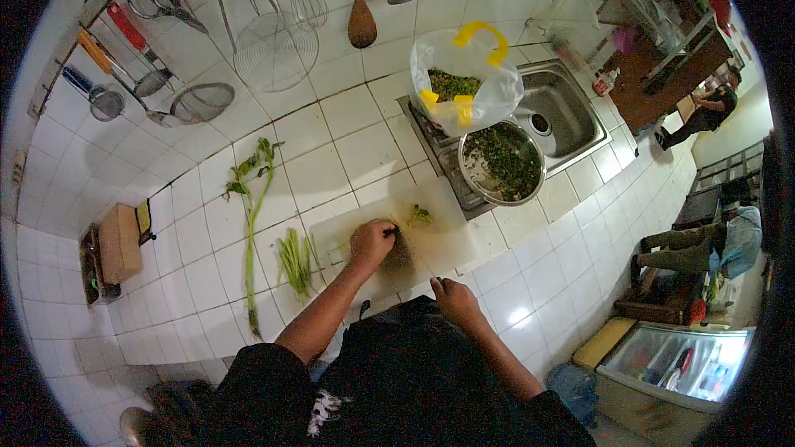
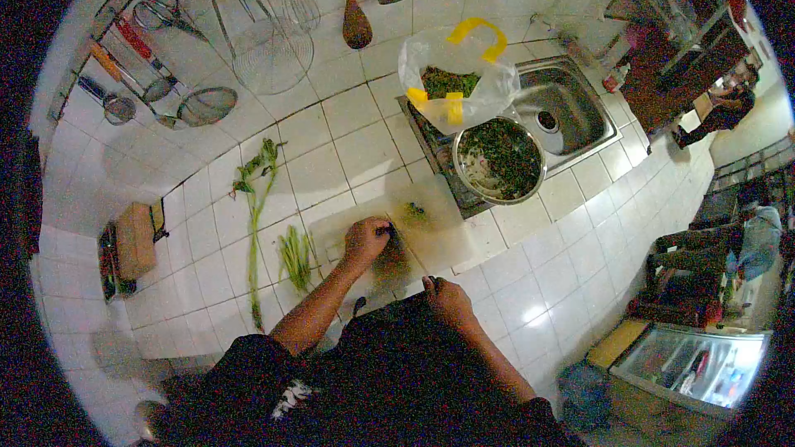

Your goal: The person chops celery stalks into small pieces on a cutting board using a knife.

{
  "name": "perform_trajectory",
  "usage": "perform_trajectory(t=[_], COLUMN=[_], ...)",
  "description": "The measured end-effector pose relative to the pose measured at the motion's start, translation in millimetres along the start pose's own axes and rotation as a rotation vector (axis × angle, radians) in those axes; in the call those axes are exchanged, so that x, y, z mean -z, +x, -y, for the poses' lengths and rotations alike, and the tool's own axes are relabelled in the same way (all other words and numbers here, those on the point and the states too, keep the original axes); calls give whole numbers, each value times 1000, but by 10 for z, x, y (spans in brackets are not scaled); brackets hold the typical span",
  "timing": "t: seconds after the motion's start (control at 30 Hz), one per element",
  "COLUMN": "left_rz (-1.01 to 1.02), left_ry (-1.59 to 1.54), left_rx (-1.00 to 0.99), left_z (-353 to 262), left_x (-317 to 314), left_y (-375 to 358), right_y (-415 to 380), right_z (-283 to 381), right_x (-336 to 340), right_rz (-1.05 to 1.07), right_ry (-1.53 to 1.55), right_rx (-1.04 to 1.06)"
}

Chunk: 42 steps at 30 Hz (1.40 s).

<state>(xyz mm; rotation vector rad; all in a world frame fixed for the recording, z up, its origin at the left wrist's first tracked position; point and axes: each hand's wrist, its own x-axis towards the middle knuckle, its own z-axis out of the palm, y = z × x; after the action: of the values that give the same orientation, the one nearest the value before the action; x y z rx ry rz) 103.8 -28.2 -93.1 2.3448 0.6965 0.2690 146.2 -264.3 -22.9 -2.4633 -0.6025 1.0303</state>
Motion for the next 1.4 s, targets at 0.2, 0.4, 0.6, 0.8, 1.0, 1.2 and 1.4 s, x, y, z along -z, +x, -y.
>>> perform_trajectory(t=[0.2, 0.4, 0.6, 0.8, 1.0, 1.2, 1.4], left_rz=[61, 8, -4, -82, -57, -40, -88], left_ry=[45, 2, -30, 3, 81, 75, 46], left_rx=[15, -16, -18, -100, -120, -149, -164], left_z=[-16, 19, -1, -2, -9, 28, 34], left_x=[13, 13, -6, -40, -60, -57, 3], left_y=[30, -9, -45, -120, -166, -125, -132], right_y=[92, -1, -58, -20, -15, 127, 61], right_z=[62, 33, 4, -20, -73, -48, 163], right_x=[-2, 6, 49, 97, 47, -67, 42], right_rz=[-26, -20, -57, -36, 58, -36, -33], right_ry=[27, -2, 0, -12, -7, 21, -24], right_rx=[-20, -35, -31, -26, -12, 51, -28])
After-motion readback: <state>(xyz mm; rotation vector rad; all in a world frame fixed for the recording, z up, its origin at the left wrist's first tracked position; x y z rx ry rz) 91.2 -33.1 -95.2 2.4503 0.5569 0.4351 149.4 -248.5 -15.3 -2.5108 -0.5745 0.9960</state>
